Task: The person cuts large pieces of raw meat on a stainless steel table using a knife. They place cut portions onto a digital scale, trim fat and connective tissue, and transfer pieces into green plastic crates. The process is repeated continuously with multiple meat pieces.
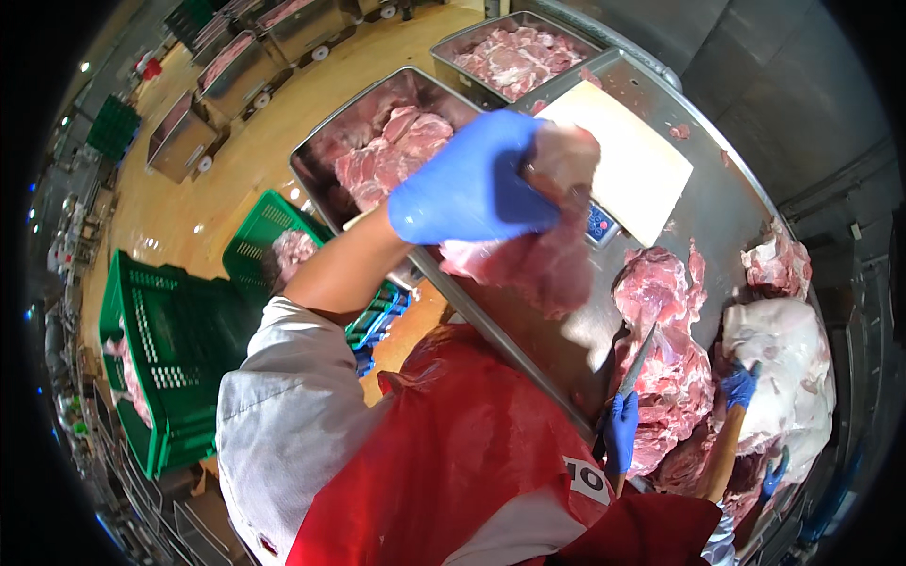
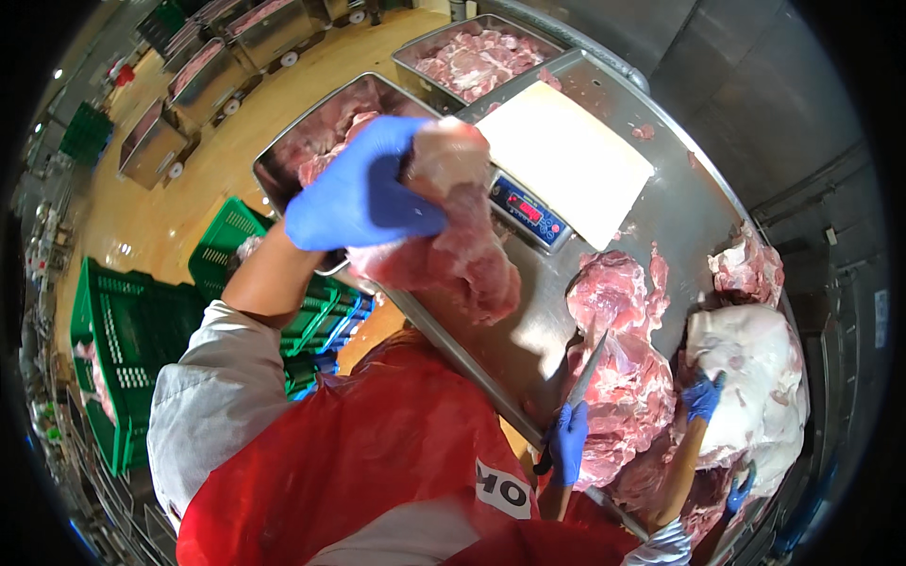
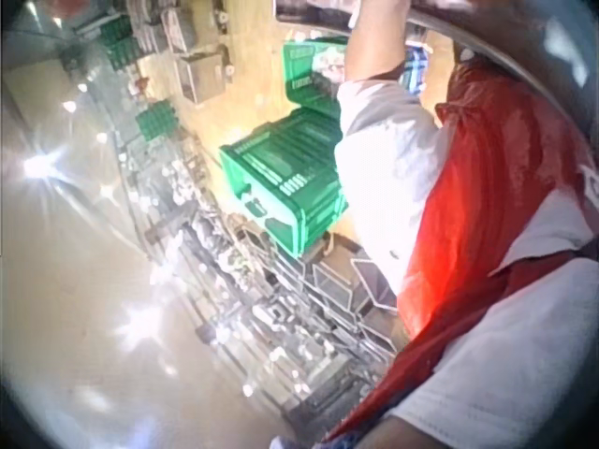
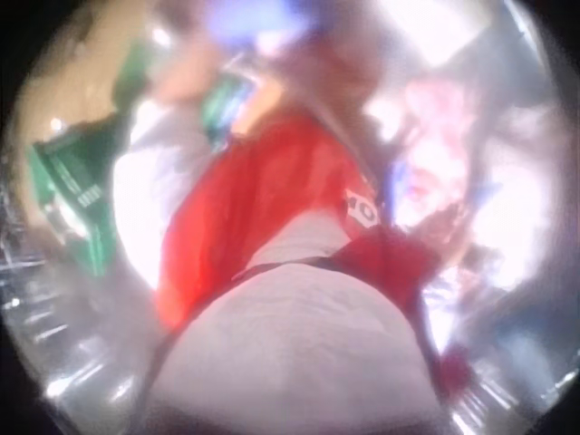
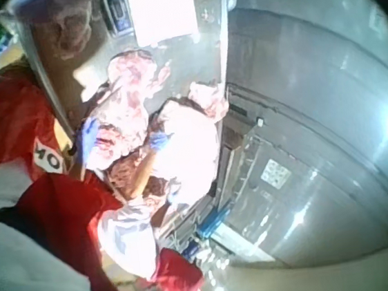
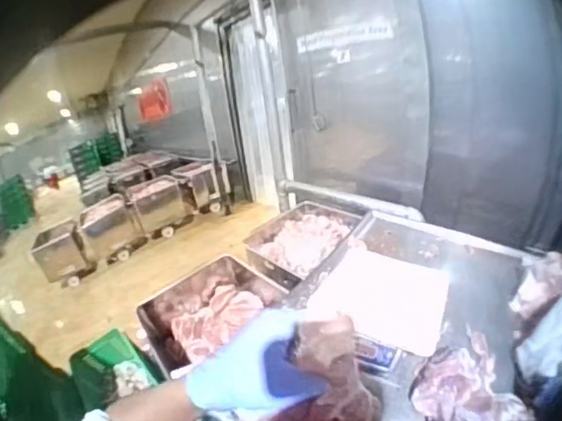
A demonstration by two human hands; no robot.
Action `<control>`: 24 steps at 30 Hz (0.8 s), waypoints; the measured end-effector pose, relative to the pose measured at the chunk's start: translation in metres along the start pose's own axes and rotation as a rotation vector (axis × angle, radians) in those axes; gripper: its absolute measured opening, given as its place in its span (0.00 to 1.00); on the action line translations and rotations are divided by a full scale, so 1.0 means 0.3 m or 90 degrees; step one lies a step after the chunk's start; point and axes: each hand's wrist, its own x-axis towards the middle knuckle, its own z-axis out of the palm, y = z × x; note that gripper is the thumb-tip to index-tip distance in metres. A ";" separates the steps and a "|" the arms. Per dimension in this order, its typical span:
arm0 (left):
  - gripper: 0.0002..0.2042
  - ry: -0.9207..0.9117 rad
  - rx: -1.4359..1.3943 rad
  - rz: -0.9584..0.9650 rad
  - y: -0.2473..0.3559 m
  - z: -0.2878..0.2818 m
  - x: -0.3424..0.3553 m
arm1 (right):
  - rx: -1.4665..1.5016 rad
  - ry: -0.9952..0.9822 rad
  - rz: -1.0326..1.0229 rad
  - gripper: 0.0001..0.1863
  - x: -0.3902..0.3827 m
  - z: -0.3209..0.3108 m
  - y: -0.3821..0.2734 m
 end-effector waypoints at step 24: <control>0.31 -0.493 0.049 0.494 -0.471 0.956 0.479 | 0.202 0.596 -0.002 0.11 -0.272 0.260 0.134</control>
